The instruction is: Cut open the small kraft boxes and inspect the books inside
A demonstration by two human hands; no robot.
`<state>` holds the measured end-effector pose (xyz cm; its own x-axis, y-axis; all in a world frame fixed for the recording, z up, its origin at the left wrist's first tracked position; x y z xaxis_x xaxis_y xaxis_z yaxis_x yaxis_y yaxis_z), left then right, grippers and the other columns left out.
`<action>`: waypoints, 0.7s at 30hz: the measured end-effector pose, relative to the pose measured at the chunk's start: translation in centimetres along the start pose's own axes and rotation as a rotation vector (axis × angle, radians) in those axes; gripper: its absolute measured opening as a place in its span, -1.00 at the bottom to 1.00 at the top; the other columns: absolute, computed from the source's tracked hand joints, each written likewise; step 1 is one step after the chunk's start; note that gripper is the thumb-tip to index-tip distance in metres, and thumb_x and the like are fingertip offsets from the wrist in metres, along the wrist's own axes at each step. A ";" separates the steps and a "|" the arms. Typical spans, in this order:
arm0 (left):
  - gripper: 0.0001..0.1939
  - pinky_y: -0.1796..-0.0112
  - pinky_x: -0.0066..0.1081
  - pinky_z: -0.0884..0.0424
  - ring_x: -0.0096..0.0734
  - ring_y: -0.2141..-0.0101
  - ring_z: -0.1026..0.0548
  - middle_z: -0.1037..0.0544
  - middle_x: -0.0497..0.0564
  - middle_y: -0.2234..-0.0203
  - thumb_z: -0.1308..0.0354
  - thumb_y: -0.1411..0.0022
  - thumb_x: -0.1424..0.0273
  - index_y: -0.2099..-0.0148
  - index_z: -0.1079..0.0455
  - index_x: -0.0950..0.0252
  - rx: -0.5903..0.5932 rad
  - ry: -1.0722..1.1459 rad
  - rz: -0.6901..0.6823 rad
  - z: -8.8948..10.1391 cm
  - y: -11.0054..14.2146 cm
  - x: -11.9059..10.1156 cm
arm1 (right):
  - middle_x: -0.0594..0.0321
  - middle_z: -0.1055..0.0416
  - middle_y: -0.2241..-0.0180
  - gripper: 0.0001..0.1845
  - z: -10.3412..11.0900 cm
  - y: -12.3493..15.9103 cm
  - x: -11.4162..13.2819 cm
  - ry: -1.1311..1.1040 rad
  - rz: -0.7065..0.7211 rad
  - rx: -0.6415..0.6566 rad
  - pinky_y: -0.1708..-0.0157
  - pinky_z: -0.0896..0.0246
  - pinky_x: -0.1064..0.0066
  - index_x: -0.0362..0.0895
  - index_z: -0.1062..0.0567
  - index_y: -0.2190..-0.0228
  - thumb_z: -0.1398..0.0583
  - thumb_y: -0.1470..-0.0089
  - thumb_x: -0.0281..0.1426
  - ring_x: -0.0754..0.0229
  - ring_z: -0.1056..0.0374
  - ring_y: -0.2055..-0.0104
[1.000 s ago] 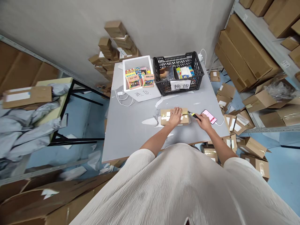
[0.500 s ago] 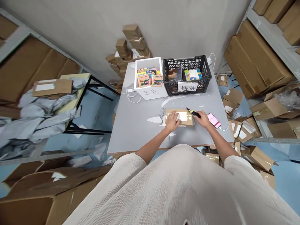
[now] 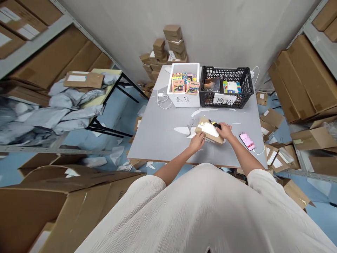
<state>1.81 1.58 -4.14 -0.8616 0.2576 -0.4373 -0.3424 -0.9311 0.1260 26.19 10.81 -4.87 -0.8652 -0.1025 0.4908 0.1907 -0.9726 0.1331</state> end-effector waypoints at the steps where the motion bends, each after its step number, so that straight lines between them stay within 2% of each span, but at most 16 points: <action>1: -0.64 -0.12 -0.15 -0.53 -0.10 -0.07 -0.59 -0.47 0.20 -0.27 0.05 -0.59 0.40 -0.29 -0.42 0.22 -0.009 0.006 -0.016 0.0 -0.3 -0.1 | -0.13 -0.61 -0.15 -0.53 0.2 0.5 -0.5 0.002 -0.024 -0.016 -0.22 -0.26 -0.15 -0.08 -0.61 -0.11 -0.19 -0.33 -0.10 -0.32 -0.44 -0.20; 5: -0.58 -0.27 -0.12 -0.46 -0.08 -0.25 -0.49 -0.44 0.23 -0.32 0.05 -0.57 0.40 -0.36 -0.38 0.25 -0.022 0.052 -0.075 0.1 -2.0 -0.4 | -0.09 -0.63 -0.13 -0.55 0.4 3.5 -1.7 -0.058 -0.118 -0.002 -0.15 -0.38 -0.01 -0.06 -0.58 -0.09 -0.19 -0.35 -0.07 -0.25 -0.51 -0.14; 8: -0.48 -0.38 -0.10 -0.35 -0.07 -0.40 -0.35 -0.38 0.26 -0.41 0.03 -0.56 0.37 -0.48 -0.27 0.28 -0.016 0.079 -0.097 0.4 -3.6 -0.9 | 0.01 -0.66 -0.03 -0.57 -0.5 5.9 -1.7 -0.220 -0.164 0.033 -0.02 -0.47 0.09 -0.03 -0.52 -0.07 -0.21 -0.34 -0.04 -0.14 -0.58 -0.01; 11: -0.38 -0.45 0.05 -0.20 0.04 -0.49 -0.21 -0.31 0.30 -0.48 0.00 -0.55 0.30 -0.56 -0.17 0.30 0.001 0.044 -0.049 0.6 -4.9 -1.6 | 0.12 -0.66 0.03 -0.58 -1.4 7.4 -1.5 -0.433 -0.190 0.051 0.10 -0.51 0.18 -0.01 -0.46 -0.04 -0.20 -0.34 0.01 0.00 -0.60 0.15; 14: -0.31 -0.44 0.17 -0.14 0.18 -0.52 -0.15 -0.26 0.33 -0.52 -0.05 -0.54 0.19 -0.59 -0.13 0.29 -0.012 -0.007 0.031 0.5 -5.6 -3.0 | 0.15 -0.63 0.03 -0.55 -1.1 7.8 -2.0 -0.514 -0.247 0.018 0.12 -0.52 0.18 0.00 -0.44 -0.02 -0.20 -0.32 0.04 0.07 -0.58 0.22; 18: -0.14 -0.37 0.14 -0.23 0.27 -0.45 -0.25 -0.24 0.36 -0.52 -0.15 -0.48 0.00 -0.63 -0.07 0.25 0.012 -0.011 0.071 -0.7 -6.0 -5.8 | 0.08 -0.59 -0.08 -0.55 0.4 7.3 -2.9 -0.460 -0.265 -0.083 -0.03 -0.50 0.10 -0.02 -0.47 0.00 -0.23 -0.28 0.04 0.03 -0.54 0.11; 21: 0.02 -0.35 0.17 -0.24 0.34 -0.46 -0.23 -0.18 0.41 -0.54 -0.29 -0.36 0.01 -0.66 0.03 0.23 0.060 -0.042 0.090 -1.9 -6.1 -7.3 | -0.02 -0.52 -0.17 -0.55 1.0 6.8 -3.2 -0.448 -0.261 -0.132 -0.15 -0.45 0.05 -0.04 -0.51 0.00 -0.24 -0.26 0.01 -0.05 -0.52 -0.07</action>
<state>10.88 4.93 -3.43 -0.9045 0.1851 -0.3842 -0.2834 -0.9341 0.2172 30.67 4.72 -4.69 -0.5875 0.2170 0.7796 -0.0892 -0.9749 0.2041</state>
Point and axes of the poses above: each hand's wrist, its own y-axis away from the middle knuckle, its own z-axis out of the back of the hand, x = y × z, the point moved 3 cm from there along -y, towards the middle knuckle
